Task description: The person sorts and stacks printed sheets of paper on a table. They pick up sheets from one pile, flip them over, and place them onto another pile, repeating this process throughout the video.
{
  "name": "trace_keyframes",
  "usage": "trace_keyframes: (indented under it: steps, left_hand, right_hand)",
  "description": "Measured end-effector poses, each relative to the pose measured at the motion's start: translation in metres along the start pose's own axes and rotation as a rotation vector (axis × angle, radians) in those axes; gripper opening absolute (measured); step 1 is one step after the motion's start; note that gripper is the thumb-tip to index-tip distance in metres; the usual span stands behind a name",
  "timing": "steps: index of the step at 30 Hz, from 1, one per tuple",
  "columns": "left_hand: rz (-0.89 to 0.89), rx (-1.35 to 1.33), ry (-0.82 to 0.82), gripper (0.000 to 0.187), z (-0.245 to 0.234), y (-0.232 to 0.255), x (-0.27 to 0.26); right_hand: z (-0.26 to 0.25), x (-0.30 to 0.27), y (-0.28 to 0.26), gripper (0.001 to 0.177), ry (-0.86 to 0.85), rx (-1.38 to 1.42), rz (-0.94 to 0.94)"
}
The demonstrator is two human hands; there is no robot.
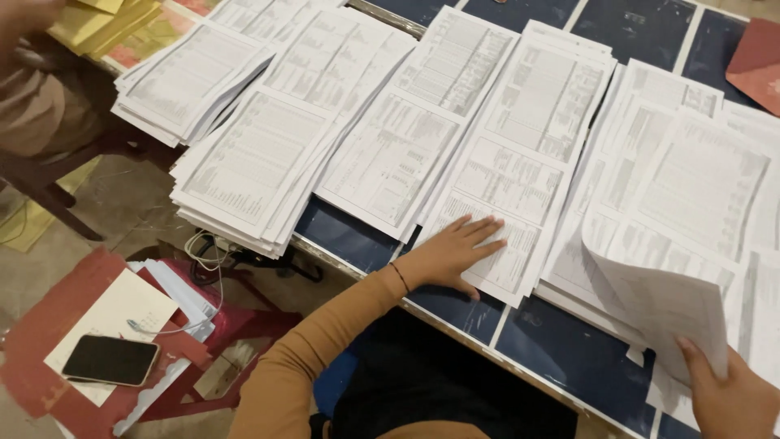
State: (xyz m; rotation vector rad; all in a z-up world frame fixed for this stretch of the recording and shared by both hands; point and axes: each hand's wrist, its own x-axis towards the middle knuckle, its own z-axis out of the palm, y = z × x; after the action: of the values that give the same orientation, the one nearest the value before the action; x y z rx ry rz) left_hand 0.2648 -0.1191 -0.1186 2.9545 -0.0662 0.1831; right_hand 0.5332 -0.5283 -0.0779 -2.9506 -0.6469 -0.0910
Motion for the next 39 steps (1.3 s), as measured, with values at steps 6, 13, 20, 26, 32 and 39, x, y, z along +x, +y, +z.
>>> trace_keyframes:
  steps: [6,13,20,26,32,39]
  left_hand:
    - [-0.003,-0.435,0.067,0.062,-0.022,-0.017,-0.010]
    - [-0.177,-0.524,-0.003,0.029,-0.045,-0.021,-0.019]
    - [-0.104,-0.121,0.441,0.017,-0.034,-0.018,-0.009]
    - [-0.058,-0.048,0.661,0.026,-0.031,-0.015,-0.002]
    - [-0.066,-0.147,0.422,0.030,-0.002,-0.021,-0.004]
    - [-0.302,-0.518,-0.045,0.040,-0.034,-0.024,-0.007]
  right_hand:
    - [0.031,0.020,0.039,0.061,0.114,0.603,0.056]
    - [0.043,0.027,0.056,0.084,0.144,0.447,0.225]
    - [-0.010,0.002,-0.018,0.057,0.308,0.728,-0.294]
    - [0.007,0.001,-0.004,0.046,0.216,0.638,-0.025]
    - [-0.040,-0.027,-0.047,0.045,0.110,0.544,0.018]
    - [-0.027,-0.025,-0.046,0.044,0.154,0.537,0.016]
